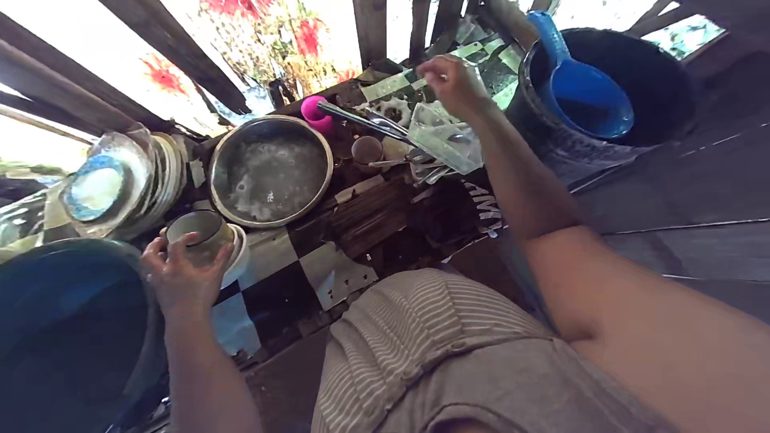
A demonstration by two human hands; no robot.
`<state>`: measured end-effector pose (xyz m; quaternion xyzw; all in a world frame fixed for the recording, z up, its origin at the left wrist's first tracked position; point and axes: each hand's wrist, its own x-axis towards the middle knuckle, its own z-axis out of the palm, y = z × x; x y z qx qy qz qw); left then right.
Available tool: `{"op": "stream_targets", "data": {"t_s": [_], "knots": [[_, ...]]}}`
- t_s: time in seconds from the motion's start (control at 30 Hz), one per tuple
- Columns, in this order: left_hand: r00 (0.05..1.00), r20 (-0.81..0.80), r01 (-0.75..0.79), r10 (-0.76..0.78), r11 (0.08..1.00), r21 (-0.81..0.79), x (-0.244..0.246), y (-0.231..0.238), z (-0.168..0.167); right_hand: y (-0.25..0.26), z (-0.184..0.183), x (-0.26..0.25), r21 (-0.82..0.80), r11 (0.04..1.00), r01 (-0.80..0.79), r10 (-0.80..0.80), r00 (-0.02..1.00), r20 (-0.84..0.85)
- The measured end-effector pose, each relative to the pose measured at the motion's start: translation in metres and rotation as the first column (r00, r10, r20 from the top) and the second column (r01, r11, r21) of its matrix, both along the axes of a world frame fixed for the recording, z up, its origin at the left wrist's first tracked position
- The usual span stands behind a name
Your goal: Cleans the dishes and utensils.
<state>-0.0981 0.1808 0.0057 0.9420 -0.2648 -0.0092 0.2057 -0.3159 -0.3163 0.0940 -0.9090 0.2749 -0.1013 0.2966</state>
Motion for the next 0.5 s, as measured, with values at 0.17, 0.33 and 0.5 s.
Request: {"op": "stream_targets", "data": {"t_s": [0.17,0.33,0.5], "knots": [[0.970,-0.202,-0.113,0.134,0.987,0.111,-0.001,-0.015,0.017,-0.083,-0.082,-0.036,0.153,0.982,0.113,-0.048,0.926,-0.374],[0.956,-0.237,-0.127,0.176,0.970,0.206,0.003,-0.023,0.026,-0.087,-0.107,-0.046,0.260,0.961,0.090,0.056,0.861,-0.505],[0.955,-0.215,-0.141,0.202,0.953,0.269,-0.021,-0.011,0.022,-0.093,-0.113,-0.048,0.247,0.964,0.097,0.032,0.881,-0.471]]}}
